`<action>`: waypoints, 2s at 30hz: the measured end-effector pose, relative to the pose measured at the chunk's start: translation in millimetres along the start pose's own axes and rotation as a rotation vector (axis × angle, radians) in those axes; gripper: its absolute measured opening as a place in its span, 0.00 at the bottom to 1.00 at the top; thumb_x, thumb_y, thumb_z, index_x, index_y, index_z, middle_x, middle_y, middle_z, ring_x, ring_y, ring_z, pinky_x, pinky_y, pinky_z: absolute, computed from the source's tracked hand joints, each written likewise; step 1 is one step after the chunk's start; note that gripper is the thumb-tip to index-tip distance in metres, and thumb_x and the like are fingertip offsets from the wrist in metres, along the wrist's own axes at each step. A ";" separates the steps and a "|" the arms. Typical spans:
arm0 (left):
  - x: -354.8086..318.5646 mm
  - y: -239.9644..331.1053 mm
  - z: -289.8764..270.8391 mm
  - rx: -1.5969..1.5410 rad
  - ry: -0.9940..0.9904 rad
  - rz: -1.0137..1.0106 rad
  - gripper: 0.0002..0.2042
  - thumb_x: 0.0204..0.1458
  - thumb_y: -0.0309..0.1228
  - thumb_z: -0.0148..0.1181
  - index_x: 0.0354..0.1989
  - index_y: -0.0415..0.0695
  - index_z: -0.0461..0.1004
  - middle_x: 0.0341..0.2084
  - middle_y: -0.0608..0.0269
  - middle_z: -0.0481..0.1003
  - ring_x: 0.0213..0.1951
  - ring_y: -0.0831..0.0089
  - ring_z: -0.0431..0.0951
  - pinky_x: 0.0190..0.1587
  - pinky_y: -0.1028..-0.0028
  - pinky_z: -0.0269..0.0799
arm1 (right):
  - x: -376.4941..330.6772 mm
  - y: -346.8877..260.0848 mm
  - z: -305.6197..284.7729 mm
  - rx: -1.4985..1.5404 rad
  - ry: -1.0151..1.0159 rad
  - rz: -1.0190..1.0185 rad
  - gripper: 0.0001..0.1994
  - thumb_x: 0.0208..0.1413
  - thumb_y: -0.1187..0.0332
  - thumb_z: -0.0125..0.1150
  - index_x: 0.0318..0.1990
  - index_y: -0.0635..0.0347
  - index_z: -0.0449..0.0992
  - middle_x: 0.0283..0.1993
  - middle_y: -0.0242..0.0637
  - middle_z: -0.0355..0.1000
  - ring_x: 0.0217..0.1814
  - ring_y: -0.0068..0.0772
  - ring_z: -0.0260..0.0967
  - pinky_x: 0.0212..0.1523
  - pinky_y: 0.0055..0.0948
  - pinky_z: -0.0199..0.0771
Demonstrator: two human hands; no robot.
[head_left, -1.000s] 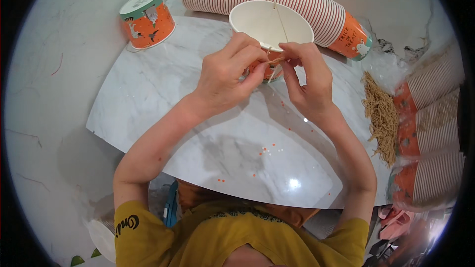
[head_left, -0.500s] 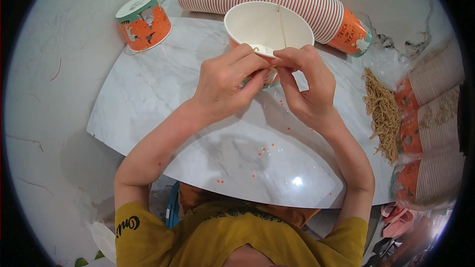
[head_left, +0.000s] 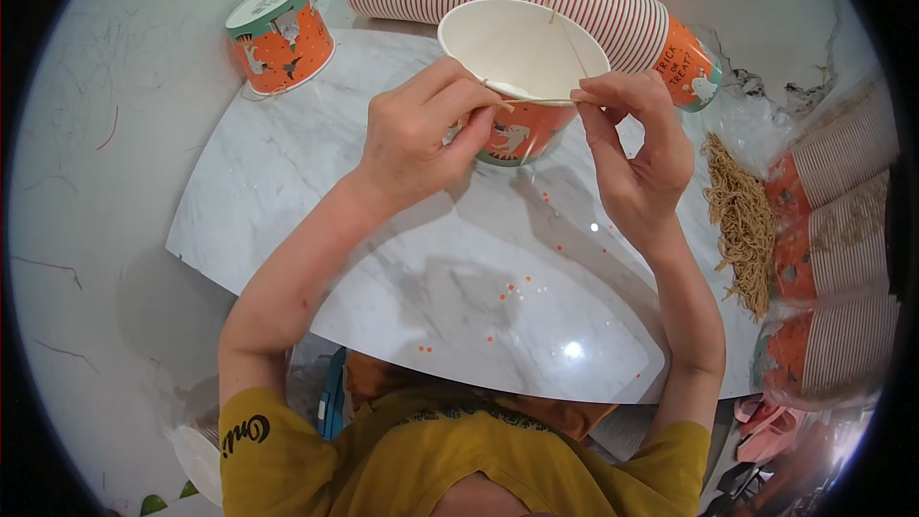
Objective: Assembling paper cups by attaching string handles through pre-punched holes.
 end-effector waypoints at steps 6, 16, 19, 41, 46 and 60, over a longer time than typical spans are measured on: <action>-1.4 2.0 1.4 0.011 -0.008 0.067 0.08 0.44 0.19 0.65 0.33 0.43 0.78 0.31 0.65 0.76 0.25 0.67 0.78 0.26 0.71 0.73 | 0.1 -6.3 10.8 -0.225 -0.118 -0.136 0.18 0.35 0.84 0.60 0.38 0.59 0.75 0.28 0.34 0.67 0.32 0.39 0.64 0.33 0.36 0.64; -3.5 -17.2 0.5 -0.298 0.017 -0.286 0.09 0.53 0.16 0.58 0.42 0.37 0.75 0.34 0.65 0.76 0.28 0.81 0.75 0.29 0.80 0.72 | -22.7 -16.2 43.7 -0.548 -0.267 -0.310 0.08 0.40 0.73 0.63 0.30 0.56 0.73 0.24 0.28 0.61 0.32 0.30 0.63 0.39 0.37 0.60; -10.2 -43.1 1.0 -0.474 -0.021 -0.712 0.05 0.56 0.23 0.57 0.38 0.38 0.76 0.29 0.69 0.75 0.27 0.83 0.73 0.28 0.80 0.69 | -27.4 -16.2 43.4 -0.587 -0.269 -0.292 0.09 0.39 0.73 0.63 0.32 0.56 0.74 0.24 0.28 0.61 0.31 0.30 0.63 0.39 0.37 0.60; -43.3 -30.8 43.2 -1.117 -0.255 -1.184 0.07 0.55 0.29 0.64 0.38 0.39 0.81 0.31 0.68 0.77 0.28 0.83 0.66 0.32 0.80 0.62 | -40.2 -12.5 52.1 -0.459 -0.317 -0.215 0.13 0.43 0.79 0.66 0.39 0.62 0.76 0.25 0.32 0.65 0.23 0.30 0.65 0.22 0.30 0.60; -43.7 -28.0 45.7 -1.209 -0.225 -1.219 0.08 0.55 0.28 0.63 0.38 0.37 0.81 0.30 0.66 0.77 0.27 0.83 0.66 0.31 0.81 0.62 | -40.3 -11.2 52.3 -0.471 -0.322 -0.195 0.13 0.42 0.80 0.66 0.39 0.63 0.76 0.24 0.33 0.64 0.22 0.30 0.64 0.22 0.30 0.58; -45.7 -35.2 43.7 -1.375 -0.118 -1.372 0.05 0.55 0.26 0.61 0.35 0.38 0.77 0.25 0.75 0.66 0.25 0.86 0.59 0.26 0.81 0.57 | -42.6 -23.9 55.8 -0.449 -0.382 -0.369 0.07 0.40 0.74 0.63 0.29 0.61 0.72 0.26 0.32 0.63 0.28 0.30 0.66 0.28 0.29 0.66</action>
Point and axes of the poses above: each hand's wrist, its own x-axis towards the middle knuckle, its own z-axis out of the palm, y = z × x, the point moved 8 cm from there along x, towards the middle knuckle
